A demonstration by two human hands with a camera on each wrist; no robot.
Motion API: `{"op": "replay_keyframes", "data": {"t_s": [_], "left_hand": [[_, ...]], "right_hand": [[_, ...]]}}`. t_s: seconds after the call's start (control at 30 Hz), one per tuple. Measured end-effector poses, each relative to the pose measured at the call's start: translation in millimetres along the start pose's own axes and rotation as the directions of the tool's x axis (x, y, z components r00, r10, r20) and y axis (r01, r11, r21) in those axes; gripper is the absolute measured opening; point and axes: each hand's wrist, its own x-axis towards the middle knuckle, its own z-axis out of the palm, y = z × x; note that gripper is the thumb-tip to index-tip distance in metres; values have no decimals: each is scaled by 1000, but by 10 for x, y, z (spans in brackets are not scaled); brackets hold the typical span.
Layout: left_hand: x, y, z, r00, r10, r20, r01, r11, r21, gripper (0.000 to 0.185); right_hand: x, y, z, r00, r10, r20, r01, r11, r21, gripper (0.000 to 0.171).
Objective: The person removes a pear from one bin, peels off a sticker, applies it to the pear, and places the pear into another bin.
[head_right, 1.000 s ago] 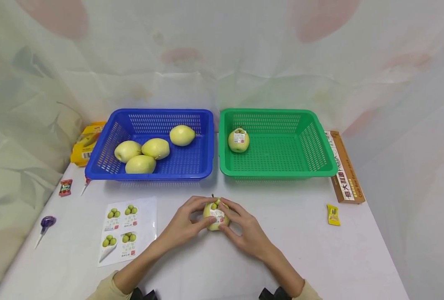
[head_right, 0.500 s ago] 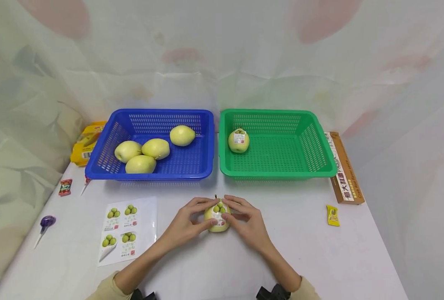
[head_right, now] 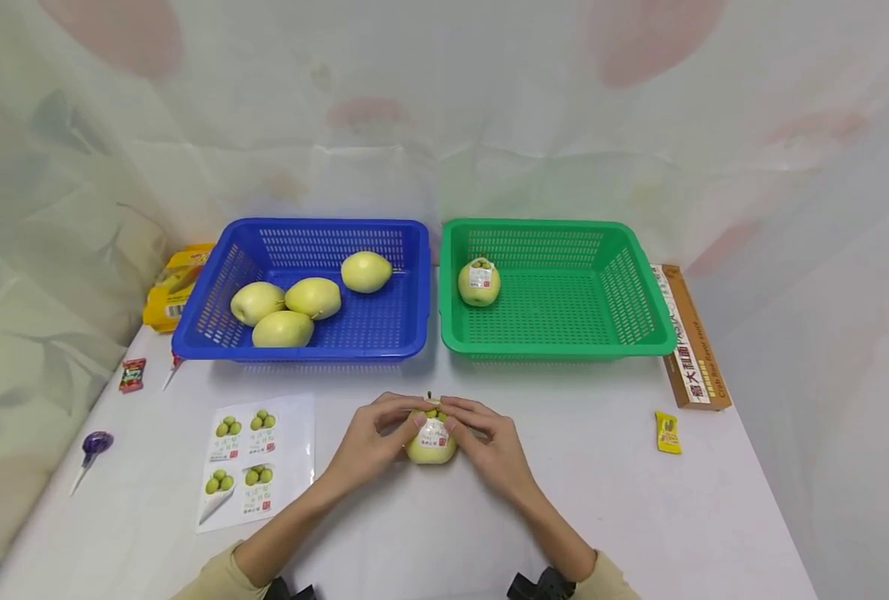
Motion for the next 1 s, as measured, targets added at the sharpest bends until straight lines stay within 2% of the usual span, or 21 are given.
{"op": "replay_keyframes", "data": {"t_s": [0.07,0.13,0.27,0.37,0.47,0.57,0.7,0.77,0.83,0.93,1.0], "left_hand": [[4,-11,-11,999,-33,17,34,998,-47,23],[9,-23,-26,995,-90,51,96,989,-115,26],[31,-58,-51,979,-167,113,189,955,-226,31],[45,-62,-68,974,-178,138,209,943,-260,33],[59,-33,-78,976,-153,158,193,938,-288,34],[87,29,-77,978,-104,180,160,930,-331,35],[159,130,-61,981,-17,192,86,931,-356,42],[207,178,-48,982,25,189,37,948,-317,47],[250,222,-29,980,52,192,-4,970,-242,51],[305,267,7,976,64,209,-37,990,-133,60],[331,283,31,972,61,226,-40,995,-94,64]], "right_hand": [[1,-19,10,999,13,33,-14,999,35,43],[1,-31,16,997,14,70,-17,999,41,53],[23,-49,10,989,-51,138,66,992,-107,66],[44,-65,-21,980,-96,177,128,975,-180,69],[47,-107,-86,979,-71,192,98,986,-136,67],[48,-212,-242,977,-48,207,65,995,-78,65],[190,-507,-657,965,-127,229,144,988,-58,67],[362,-676,-914,957,-183,223,203,977,-68,67],[593,-813,-1170,960,-197,198,220,970,-103,67],[1012,-890,-1523,978,-135,161,168,964,-208,63],[1296,-862,-1720,988,-45,147,87,954,-286,61]]}}
